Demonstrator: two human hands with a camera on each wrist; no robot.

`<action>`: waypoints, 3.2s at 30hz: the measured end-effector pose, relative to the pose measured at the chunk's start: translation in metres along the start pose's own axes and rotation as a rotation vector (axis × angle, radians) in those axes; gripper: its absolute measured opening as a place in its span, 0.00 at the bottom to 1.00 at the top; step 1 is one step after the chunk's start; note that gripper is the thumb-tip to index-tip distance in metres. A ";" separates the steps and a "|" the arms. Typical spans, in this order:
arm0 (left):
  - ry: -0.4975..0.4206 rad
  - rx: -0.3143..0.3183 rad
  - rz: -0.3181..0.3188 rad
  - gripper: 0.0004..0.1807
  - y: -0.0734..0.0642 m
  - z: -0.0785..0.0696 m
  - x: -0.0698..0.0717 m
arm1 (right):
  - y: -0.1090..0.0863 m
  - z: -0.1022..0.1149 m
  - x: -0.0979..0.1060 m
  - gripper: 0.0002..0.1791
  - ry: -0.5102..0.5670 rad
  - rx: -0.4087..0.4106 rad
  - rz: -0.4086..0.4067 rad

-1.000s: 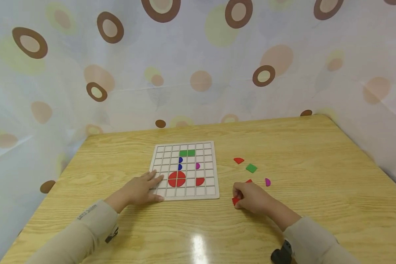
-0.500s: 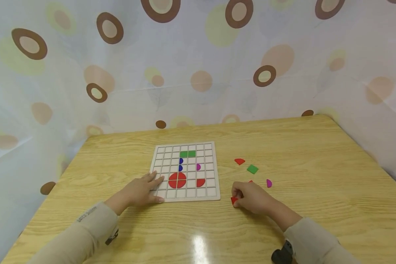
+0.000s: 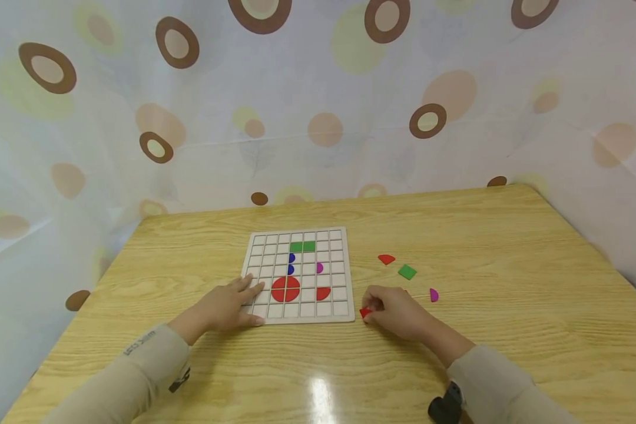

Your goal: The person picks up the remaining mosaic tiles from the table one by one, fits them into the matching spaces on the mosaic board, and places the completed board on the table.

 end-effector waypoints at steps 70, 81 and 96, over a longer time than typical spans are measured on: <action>-0.017 0.012 -0.003 0.42 -0.001 0.001 0.001 | 0.079 0.035 -0.027 0.07 0.113 -0.048 -0.048; -0.024 0.015 0.000 0.42 -0.002 0.001 0.002 | 0.088 0.036 -0.029 0.07 0.077 -0.051 -0.015; -0.033 0.025 0.012 0.42 -0.002 0.000 0.002 | 0.100 0.036 -0.034 0.06 0.003 -0.014 0.037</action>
Point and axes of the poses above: each hand's wrist, its own y-axis towards the middle knuckle, its own x-axis out of the back of the hand, z = x × y, the point moved 1 cm from there along y, towards the middle knuckle, and after that the axes turned 3 degrees about z, right-handed, at the moved point
